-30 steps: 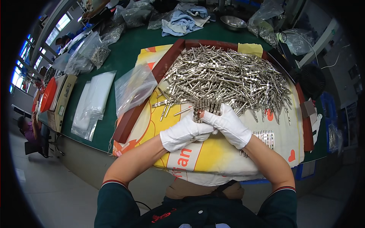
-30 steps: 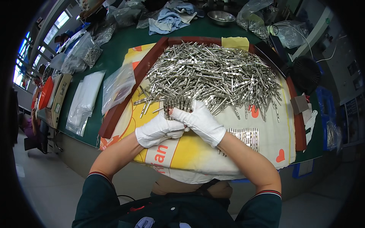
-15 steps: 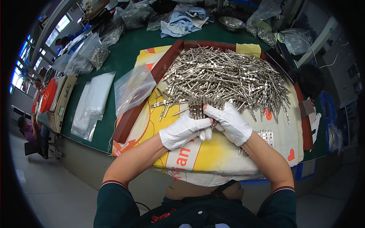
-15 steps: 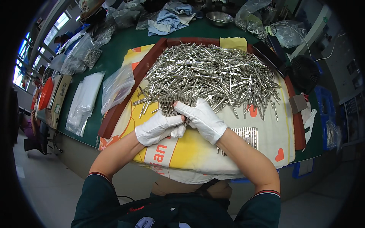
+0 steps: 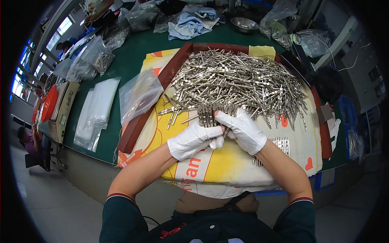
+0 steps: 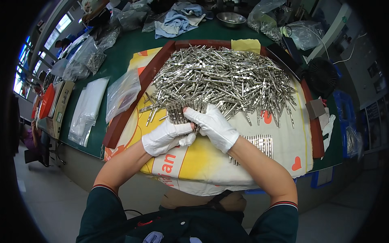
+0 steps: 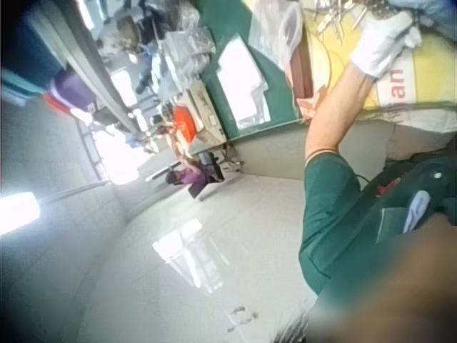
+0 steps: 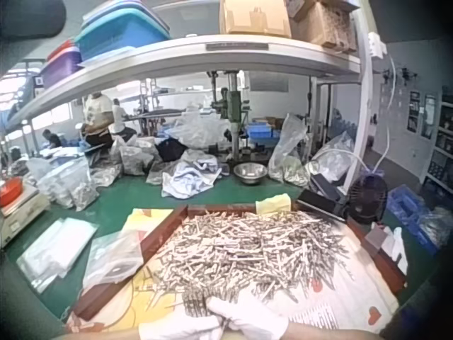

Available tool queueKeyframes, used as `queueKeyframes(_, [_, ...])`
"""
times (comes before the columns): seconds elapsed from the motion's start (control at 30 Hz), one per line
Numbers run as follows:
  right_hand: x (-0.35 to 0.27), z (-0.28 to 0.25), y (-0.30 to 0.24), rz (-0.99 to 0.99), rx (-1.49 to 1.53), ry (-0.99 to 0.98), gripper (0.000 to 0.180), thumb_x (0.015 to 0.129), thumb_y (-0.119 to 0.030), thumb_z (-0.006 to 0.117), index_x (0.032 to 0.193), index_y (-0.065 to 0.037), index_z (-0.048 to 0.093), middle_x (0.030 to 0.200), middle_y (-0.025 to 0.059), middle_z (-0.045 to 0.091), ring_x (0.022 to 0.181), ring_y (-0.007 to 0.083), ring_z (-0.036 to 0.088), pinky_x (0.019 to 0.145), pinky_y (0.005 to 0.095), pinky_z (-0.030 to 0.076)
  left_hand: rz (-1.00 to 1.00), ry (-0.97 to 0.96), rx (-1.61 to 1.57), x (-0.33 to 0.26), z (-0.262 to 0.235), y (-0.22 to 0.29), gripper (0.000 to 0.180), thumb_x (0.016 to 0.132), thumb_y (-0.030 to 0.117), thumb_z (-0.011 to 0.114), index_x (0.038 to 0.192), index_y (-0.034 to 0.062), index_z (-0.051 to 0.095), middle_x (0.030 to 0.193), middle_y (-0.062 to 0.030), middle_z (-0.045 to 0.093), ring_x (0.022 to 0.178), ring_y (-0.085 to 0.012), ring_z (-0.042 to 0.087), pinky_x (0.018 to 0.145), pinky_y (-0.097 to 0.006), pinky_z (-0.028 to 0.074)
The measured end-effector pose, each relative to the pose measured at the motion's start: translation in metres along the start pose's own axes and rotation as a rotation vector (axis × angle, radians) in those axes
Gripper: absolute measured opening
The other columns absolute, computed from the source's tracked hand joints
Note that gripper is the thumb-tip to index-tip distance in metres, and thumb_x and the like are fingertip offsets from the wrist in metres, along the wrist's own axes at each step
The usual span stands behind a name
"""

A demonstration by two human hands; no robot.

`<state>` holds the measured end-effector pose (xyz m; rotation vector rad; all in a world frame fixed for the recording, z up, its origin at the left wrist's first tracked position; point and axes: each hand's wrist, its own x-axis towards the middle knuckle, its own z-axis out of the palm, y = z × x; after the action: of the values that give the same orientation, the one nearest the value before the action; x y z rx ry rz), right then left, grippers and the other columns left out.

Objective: Sorting, aligning, and deburring small metal pins before bagging them.

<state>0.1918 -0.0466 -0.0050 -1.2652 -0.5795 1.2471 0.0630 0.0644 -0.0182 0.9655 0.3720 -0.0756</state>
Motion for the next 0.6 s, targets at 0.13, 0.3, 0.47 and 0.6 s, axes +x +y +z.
queueKeyframes(0.13, [-0.001,-0.002,-0.002,0.003,-0.019,-0.05,0.022,0.093,-0.032,0.063,0.093,-0.011,0.059,0.072,-0.0052,0.057,0.053,0.0009,0.043,0.045,0.0183,0.027,0.004,-0.017,0.005,0.001,-0.003,-0.001,0.02,0.092,0.018,0.063,0.102,0.0008,0.059,0.066,-0.0062,0.06,0.054,-0.0097,0.053,0.048,-0.02,0.039])
queueKeyframes(0.3, [-0.001,0.002,0.0,-0.007,-0.006,0.01,0.022,0.093,-0.033,0.064,0.092,-0.011,0.059,0.071,-0.0058,0.057,0.053,0.0007,0.042,0.045,0.0182,0.026,0.001,-0.022,-0.008,0.002,-0.004,-0.002,0.019,0.093,0.018,0.063,0.101,0.0007,0.06,0.067,-0.0058,0.06,0.055,-0.0096,0.053,0.048,-0.02,0.038])
queueKeyframes(0.47, [-0.003,0.003,-0.002,-0.002,-0.025,0.012,0.022,0.092,-0.033,0.064,0.093,-0.012,0.06,0.071,-0.0058,0.057,0.052,0.0015,0.043,0.044,0.0181,0.026,0.004,-0.069,-0.055,0.001,-0.004,-0.001,0.017,0.093,0.016,0.062,0.101,0.0017,0.059,0.072,-0.0068,0.061,0.058,-0.0104,0.055,0.051,-0.021,0.041])
queueKeyframes(0.6, [-0.003,0.013,-0.005,0.01,-0.032,0.014,0.018,0.091,-0.026,0.066,0.096,-0.009,0.061,0.071,-0.0029,0.061,0.048,0.0038,0.049,0.04,0.018,0.03,-0.003,-0.118,-0.049,0.001,-0.013,-0.004,0.015,0.092,0.012,0.061,0.103,0.0022,0.058,0.081,-0.0093,0.064,0.061,-0.0118,0.057,0.054,-0.022,0.045])
